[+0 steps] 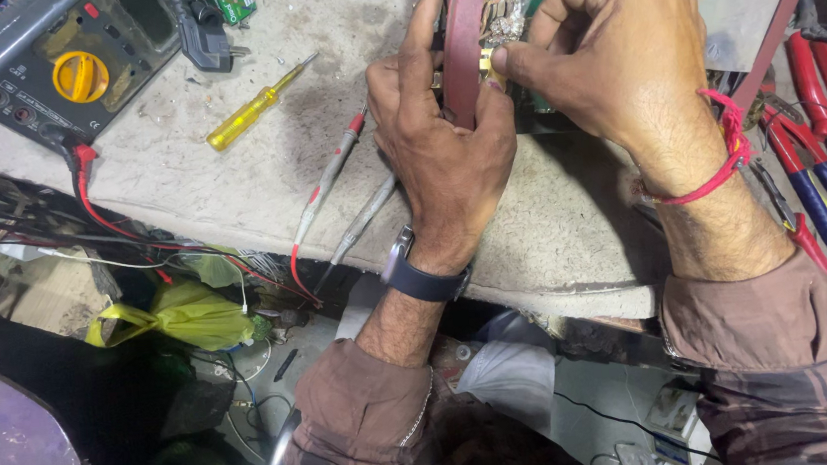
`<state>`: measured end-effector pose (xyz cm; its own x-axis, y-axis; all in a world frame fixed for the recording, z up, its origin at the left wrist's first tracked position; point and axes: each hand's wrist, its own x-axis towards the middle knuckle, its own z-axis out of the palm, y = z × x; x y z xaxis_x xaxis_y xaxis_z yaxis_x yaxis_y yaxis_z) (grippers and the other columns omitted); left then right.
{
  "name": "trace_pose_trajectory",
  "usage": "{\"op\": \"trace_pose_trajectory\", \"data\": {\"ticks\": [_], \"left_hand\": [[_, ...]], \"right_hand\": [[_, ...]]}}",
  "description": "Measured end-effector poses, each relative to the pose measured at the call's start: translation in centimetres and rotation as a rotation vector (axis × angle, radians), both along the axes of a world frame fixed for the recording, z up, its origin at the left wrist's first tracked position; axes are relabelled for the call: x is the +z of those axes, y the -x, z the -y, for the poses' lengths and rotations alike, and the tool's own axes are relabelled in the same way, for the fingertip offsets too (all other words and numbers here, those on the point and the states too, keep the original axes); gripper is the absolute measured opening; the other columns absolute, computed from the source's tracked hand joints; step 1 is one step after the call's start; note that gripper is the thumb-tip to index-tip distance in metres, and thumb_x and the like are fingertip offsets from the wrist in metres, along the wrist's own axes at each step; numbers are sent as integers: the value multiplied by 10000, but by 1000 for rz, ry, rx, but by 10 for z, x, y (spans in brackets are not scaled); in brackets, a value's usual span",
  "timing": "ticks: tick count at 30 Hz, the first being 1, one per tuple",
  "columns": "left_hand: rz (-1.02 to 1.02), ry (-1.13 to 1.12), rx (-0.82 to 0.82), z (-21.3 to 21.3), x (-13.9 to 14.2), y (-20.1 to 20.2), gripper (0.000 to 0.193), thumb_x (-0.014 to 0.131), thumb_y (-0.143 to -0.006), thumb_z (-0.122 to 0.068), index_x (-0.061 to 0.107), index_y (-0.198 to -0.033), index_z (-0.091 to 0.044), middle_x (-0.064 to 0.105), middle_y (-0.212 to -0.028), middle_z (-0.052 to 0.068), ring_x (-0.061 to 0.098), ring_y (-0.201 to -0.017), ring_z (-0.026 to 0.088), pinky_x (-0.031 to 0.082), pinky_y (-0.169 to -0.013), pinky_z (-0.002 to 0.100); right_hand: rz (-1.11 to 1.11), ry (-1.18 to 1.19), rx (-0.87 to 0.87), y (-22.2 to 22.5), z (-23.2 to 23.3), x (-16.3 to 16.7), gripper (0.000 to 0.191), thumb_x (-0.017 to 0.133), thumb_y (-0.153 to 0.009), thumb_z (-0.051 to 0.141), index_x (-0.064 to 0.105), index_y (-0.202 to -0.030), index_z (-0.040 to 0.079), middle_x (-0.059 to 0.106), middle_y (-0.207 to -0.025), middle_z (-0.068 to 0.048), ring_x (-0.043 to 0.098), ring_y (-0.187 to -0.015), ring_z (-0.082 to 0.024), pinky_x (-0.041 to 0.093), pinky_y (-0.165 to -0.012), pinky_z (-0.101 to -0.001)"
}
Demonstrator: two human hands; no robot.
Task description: The person uses pliers to bend and shape a small brass terminal, then repeatedly fits it into a slot on a circuit board assembly. The person removes and reinserts the terminal multiple times while adjusting its shape with the pliers.
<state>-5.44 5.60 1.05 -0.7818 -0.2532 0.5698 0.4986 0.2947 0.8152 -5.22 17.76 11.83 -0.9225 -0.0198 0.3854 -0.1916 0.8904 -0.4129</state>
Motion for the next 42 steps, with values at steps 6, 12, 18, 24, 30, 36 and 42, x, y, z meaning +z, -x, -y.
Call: {"op": "trace_pose_trajectory", "data": {"ticks": [6,12,18,24,30,36,42], "left_hand": [[-32,6,-53,5,-2,-3,694,761,-934,-151,416,-1533,-217,503,-1040,40,518,-964,163,493,-915,324],[-48,-42,-224,20,-3,-5,771,770,-906,-107,366,-1559,-176,492,-1163,71,546,-1080,180,539,-975,306],[-9,-67,-303,23,-2,-4,841,728,-843,-40,334,-1577,-154,480,-1228,91,558,-1093,190,576,-961,294],[-31,-76,-298,21,-2,-4,812,717,-827,-18,358,-1550,-107,486,-1289,95,565,-1167,202,573,-1022,310],[-59,-48,-300,21,-4,-1,811,732,-814,-23,351,-1527,-79,482,-1325,104,564,-1225,213,544,-1083,334],[-50,-55,-303,20,-7,-2,795,746,-834,-29,362,-1529,-76,490,-1336,105,578,-1196,206,542,-1077,331],[-26,-54,-250,15,-6,-2,714,798,-918,-91,396,-1507,-55,532,-1272,97,603,-1165,198,534,-1042,328]], "right_hand": [[-81,-66,53,-2,-4,-6,293,899,-859,250,691,-746,78,671,-655,-38,645,-564,-128,453,-516,-291],[-128,-155,70,-1,-10,-13,352,921,-908,287,689,-745,79,664,-646,-51,646,-550,-159,452,-507,-306],[-135,-154,90,3,-16,-17,342,913,-914,277,682,-748,87,662,-653,-46,648,-556,-159,453,-505,-307],[-148,-148,117,5,-20,-19,323,908,-922,263,686,-762,90,673,-666,-42,654,-565,-159,450,-507,-308],[-207,-173,150,6,-26,-22,285,894,-895,234,677,-772,95,678,-688,-38,667,-584,-161,455,-511,-301],[-238,-183,187,5,-29,-23,304,885,-907,220,675,-724,98,669,-683,-37,664,-583,-173,443,-514,-305],[-246,-175,180,3,-29,-22,248,881,-903,224,704,-767,117,662,-666,-41,653,-567,-185,443,-510,-315]]}}
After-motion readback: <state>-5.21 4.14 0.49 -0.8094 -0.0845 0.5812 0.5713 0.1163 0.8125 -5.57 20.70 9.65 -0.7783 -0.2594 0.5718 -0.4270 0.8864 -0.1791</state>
